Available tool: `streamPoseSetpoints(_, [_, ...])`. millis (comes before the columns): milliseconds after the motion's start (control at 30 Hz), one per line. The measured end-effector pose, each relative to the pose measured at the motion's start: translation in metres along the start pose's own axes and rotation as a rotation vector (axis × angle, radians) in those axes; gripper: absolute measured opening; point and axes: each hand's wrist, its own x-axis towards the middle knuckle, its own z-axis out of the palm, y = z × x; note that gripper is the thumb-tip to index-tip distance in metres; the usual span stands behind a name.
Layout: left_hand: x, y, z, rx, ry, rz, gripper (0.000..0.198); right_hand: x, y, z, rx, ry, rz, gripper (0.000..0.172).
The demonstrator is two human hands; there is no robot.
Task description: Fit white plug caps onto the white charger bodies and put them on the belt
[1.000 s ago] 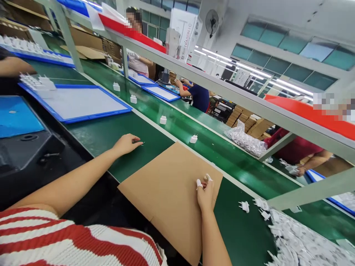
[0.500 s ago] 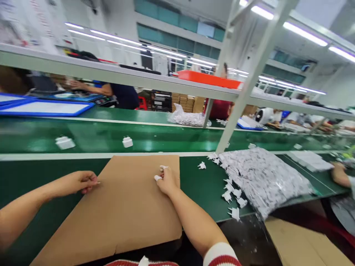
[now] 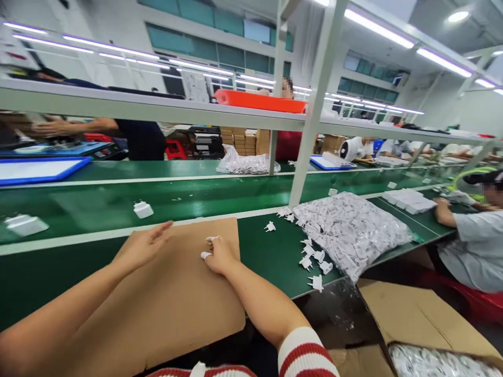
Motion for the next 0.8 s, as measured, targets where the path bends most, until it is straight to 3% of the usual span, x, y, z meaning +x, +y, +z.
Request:
streamPoseSetpoints(100, [-0.025, 0.003, 0.039, -0.171, -0.189, 0.113, 0.056, 0.001, 0.002, -0.002, 0.02, -0.008, -0.009, 0.049])
streamPoseSetpoints(200, [-0.044, 0.006, 0.067, -0.099, -0.145, 0.276, 0.043, 0.003, 0.004, -0.004, 0.008, -0.02, -0.052, 0.046])
streamPoseSetpoints(267, [-0.049, 0.006, 0.075, -0.035, -0.109, 0.326, 0.042, 0.004, 0.004, -0.005, -0.008, -0.025, -0.067, 0.043])
streamPoseSetpoints(567, [-0.051, 0.004, 0.07, -0.026, -0.135, 0.356, 0.041, -0.002, -0.002, -0.012, 0.016, -0.043, -0.068, 0.034])
streamPoseSetpoints(800, [-0.053, 0.006, 0.062, -0.029, -0.23, 0.379, 0.044, -0.006, -0.003, -0.015, -0.007, -0.02, -0.112, 0.03])
